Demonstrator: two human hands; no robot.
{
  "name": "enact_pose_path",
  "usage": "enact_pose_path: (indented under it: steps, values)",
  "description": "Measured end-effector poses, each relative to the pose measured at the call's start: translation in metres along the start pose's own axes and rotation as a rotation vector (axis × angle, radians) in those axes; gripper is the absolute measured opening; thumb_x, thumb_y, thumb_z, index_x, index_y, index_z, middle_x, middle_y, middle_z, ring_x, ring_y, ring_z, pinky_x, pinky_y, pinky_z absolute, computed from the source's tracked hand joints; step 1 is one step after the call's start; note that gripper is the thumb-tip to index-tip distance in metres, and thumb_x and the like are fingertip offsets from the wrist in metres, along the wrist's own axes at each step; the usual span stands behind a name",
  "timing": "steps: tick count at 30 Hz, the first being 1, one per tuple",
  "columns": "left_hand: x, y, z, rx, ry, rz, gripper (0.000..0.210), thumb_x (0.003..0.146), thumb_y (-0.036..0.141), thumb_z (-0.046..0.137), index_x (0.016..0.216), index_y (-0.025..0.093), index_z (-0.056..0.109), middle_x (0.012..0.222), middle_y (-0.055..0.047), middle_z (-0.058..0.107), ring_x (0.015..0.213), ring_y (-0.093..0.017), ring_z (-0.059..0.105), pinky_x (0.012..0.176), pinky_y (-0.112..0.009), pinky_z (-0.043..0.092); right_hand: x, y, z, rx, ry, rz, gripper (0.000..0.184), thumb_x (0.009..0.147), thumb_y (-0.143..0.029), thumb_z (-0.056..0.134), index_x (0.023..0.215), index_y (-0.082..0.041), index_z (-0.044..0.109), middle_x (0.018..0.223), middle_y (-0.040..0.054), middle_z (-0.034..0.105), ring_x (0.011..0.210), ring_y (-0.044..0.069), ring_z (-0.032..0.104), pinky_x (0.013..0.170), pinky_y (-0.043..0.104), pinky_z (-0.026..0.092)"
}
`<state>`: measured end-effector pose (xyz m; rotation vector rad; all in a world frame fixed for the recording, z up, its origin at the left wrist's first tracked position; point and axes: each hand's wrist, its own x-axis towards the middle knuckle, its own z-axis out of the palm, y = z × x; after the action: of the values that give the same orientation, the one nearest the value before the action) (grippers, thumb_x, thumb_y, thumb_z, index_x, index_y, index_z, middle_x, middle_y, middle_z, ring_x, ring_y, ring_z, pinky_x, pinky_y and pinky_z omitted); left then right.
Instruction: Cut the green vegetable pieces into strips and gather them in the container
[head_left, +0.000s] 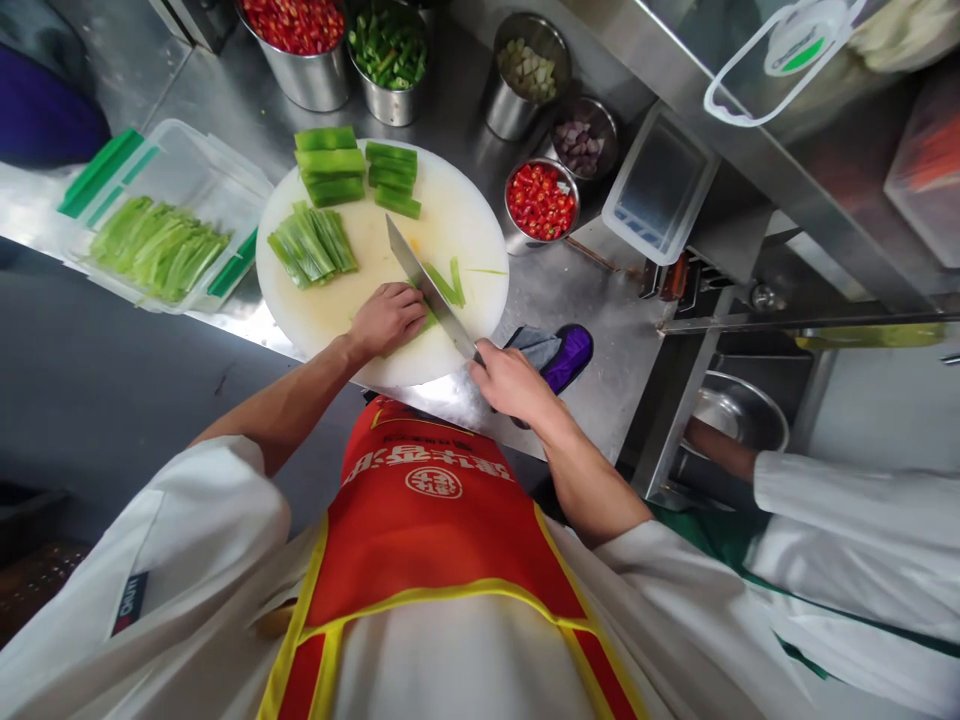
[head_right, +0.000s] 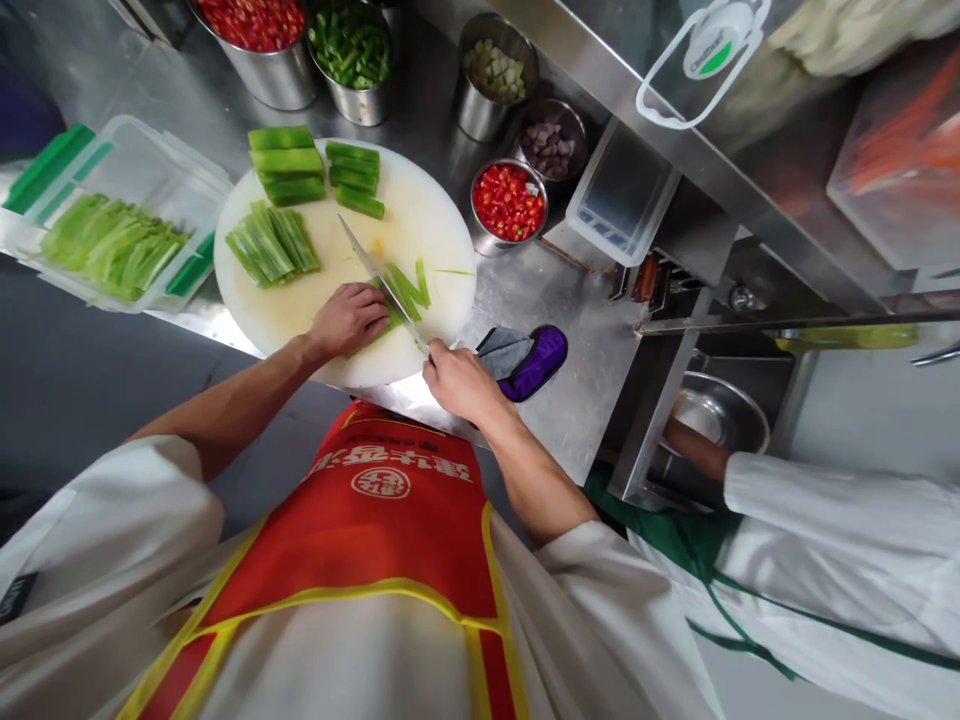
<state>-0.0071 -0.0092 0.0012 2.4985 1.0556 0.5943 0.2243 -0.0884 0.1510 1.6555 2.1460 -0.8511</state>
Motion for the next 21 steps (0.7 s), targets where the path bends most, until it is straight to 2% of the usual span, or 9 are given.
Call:
enact_pose_path:
  steps: [5, 10, 14, 21]
  values:
    - [0.0, -0.001, 0.002, -0.013, 0.007, 0.011, 0.033, 0.102, 0.035, 0.045, 0.101, 0.022, 0.076, 0.111, -0.011, 0.072, 0.11, -0.028, 0.059, 0.097, -0.048, 0.047, 0.005, 0.0, 0.01, -0.005, -0.01, 0.028, 0.028, 0.105, -0.027, 0.037, 0.118, -0.015, 0.059, 0.104, 0.0168, 0.078, 0.098, 0.029, 0.072, 0.078, 0.031, 0.042]
    - [-0.001, 0.0, -0.01, 0.022, -0.029, 0.043, 0.034, 0.102, 0.037, 0.045, 0.103, 0.022, 0.076, 0.109, -0.011, 0.071, 0.107, -0.027, 0.061, 0.095, -0.047, 0.047, 0.02, 0.001, 0.02, -0.004, 0.007, 0.031, 0.03, 0.105, -0.029, 0.037, 0.12, -0.015, 0.058, 0.105, 0.0173, 0.077, 0.098, 0.03, 0.073, 0.078, 0.032, 0.043]
    - [-0.007, -0.001, -0.015, 0.041, -0.067, 0.061, 0.03, 0.101, 0.039, 0.05, 0.109, 0.025, 0.075, 0.116, -0.011, 0.071, 0.116, -0.031, 0.058, 0.097, -0.051, 0.045, 0.015, -0.001, 0.014, 0.003, 0.003, 0.035, 0.029, 0.105, -0.028, 0.037, 0.119, -0.016, 0.059, 0.106, 0.0169, 0.077, 0.098, 0.03, 0.073, 0.078, 0.032, 0.043]
    - [-0.01, -0.002, -0.01, 0.023, -0.078, 0.029, 0.028, 0.1, 0.037, 0.052, 0.11, 0.026, 0.076, 0.121, -0.011, 0.071, 0.121, -0.032, 0.057, 0.1, -0.054, 0.044, -0.011, -0.007, -0.004, 0.007, 0.0, -0.007, 0.027, 0.105, -0.028, 0.038, 0.117, -0.016, 0.059, 0.102, 0.0145, 0.078, 0.098, 0.029, 0.073, 0.079, 0.031, 0.042]
